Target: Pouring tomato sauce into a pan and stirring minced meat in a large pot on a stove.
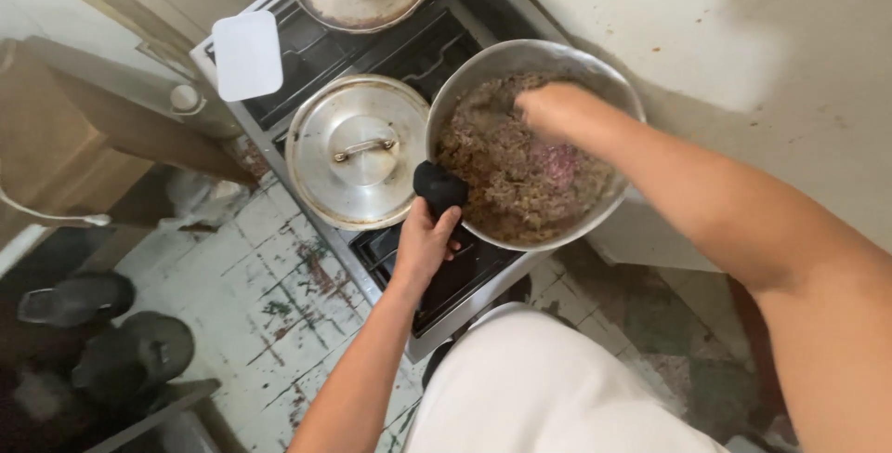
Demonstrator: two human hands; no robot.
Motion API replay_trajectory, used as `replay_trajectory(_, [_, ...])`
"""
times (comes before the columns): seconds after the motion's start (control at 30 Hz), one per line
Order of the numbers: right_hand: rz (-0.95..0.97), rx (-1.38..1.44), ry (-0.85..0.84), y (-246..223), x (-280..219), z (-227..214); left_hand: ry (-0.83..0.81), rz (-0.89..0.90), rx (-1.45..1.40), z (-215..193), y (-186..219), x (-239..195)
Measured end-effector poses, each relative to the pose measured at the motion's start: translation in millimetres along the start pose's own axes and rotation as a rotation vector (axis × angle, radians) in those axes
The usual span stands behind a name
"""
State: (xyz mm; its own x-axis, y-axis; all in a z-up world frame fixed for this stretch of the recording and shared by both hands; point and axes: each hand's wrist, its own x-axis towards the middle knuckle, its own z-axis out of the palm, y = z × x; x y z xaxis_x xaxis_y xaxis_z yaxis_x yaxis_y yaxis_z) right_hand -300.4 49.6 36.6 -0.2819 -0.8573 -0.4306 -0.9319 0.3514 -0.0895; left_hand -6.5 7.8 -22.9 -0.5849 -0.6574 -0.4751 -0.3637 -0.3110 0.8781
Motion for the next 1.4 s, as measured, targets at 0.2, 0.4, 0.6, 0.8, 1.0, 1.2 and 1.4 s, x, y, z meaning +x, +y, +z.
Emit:
replay_trajectory(0.2, [-0.122,-0.050,-0.178,7,-48,49,-0.020,0.026,-0.012,-3,6,-4])
replay_trajectory(0.4, [0.007,-0.199,-0.286,6,-98,-38,-0.010,0.030,-0.047,-2,6,-4])
replay_trajectory(0.6, [0.052,-0.286,-0.346,13,-110,-33,-0.026,0.014,0.005,-4,8,-5])
replay_trajectory(0.8, [0.096,-0.401,-0.423,44,-87,-48,-0.030,-0.006,0.063,-3,21,-9])
replay_trajectory(1.0, [0.222,0.040,-0.168,61,-41,-41,-0.012,-0.033,0.126,-5,4,0])
replay_trajectory(1.2, [0.066,0.142,0.036,16,0,40,-0.027,-0.042,0.143,-5,-4,3])
replay_trajectory(1.4, [0.005,0.132,-0.162,-16,-33,28,-0.043,-0.029,0.137,-5,0,0])
